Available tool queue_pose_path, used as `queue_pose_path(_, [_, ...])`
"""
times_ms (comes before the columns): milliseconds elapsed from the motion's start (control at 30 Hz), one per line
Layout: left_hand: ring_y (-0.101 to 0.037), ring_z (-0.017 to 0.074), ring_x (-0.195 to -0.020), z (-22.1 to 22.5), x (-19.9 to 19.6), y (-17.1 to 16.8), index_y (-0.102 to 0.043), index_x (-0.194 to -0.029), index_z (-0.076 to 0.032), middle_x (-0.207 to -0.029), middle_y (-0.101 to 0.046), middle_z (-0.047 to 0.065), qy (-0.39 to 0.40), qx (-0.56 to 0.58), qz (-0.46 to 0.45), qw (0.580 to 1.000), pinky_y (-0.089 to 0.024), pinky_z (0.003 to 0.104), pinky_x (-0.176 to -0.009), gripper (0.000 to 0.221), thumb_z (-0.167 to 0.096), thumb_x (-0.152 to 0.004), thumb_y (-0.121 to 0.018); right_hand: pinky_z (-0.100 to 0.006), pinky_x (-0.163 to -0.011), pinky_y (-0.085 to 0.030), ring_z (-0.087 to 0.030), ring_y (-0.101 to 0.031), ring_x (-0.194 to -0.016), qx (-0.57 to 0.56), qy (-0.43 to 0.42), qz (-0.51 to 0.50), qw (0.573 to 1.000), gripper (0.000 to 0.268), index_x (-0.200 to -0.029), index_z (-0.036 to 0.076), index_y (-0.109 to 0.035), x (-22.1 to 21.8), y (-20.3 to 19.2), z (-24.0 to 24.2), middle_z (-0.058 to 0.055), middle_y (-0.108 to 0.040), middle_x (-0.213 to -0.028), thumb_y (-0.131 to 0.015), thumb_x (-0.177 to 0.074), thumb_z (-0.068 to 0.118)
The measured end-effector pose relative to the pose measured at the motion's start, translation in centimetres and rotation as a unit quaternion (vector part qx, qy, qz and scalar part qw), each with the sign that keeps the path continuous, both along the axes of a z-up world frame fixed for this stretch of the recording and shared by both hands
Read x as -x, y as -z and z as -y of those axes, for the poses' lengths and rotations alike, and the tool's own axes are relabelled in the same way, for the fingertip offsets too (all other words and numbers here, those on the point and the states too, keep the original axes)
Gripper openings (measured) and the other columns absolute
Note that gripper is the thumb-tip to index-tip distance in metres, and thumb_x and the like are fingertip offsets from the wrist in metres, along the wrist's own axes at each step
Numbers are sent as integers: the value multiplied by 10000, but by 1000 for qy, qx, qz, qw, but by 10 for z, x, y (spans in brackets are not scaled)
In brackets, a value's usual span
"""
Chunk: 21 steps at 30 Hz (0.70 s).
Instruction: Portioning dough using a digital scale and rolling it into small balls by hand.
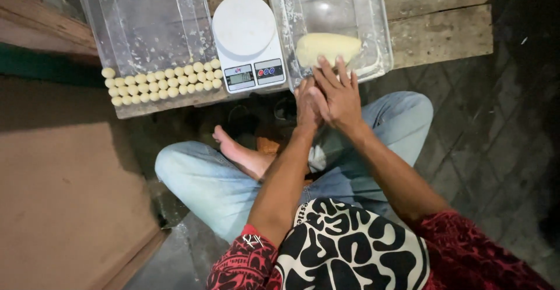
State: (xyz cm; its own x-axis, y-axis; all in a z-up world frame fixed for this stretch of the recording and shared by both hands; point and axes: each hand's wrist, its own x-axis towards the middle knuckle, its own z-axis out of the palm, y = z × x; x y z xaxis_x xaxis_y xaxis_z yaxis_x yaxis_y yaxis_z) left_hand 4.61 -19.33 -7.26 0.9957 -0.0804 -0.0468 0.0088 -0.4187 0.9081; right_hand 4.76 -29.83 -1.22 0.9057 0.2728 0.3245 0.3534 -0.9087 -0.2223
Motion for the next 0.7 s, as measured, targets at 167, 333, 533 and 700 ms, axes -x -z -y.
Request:
queue_pose_path(167, [-516, 293, -1167, 12, -4, 46, -564, -1133, -144, -1087, -593, 74, 25, -22, 25, 999, -371, 449, -1013, 215, -260, -963, -625, -435, -919, -553, -334, -725, -1016, -96, -19, 92, 991, 417, -1253, 99, -773, 7, 0, 4, -65, -786, -1131, -744, -971, 406])
queue_pose_path(333, [-499, 420, -1258, 26, -12, 122, -626, -1242, 26, -1288, -601, 272, 22, -105, 107, 988, -374, 487, -1048, 312, -143, -1002, -522, -578, -1221, 9, -413, 7, -1557, 0, -10, -19, 1000, 598, -1665, 219, -397, -27, 27, -3, -42, -173, -1739, -472, -1137, 488])
queue_pose_path(533, [-552, 265, -1026, 0, 1, 7, -696, -913, -96, -1077, -632, 48, -13, -27, 203, 979, -399, 446, -886, 110, -71, -807, -711, -855, -1092, -182, -513, -148, -1542, 87, 27, -49, 995, 876, -1696, 240, -237, -104, 35, 0, -58, -148, -1735, -518, -1072, 787])
queue_pose_path(700, [-519, 262, -934, 2, -1, 2, -650, -860, -94, -992, -550, 53, -18, -75, 181, 980, -404, 411, -861, 88, -70, -815, -722, -874, -1002, -133, -581, -210, -1390, 88, 61, -116, 987, 993, -1601, 113, -395, -178, 13, -10, -206, -339, -1581, -414, -940, 853])
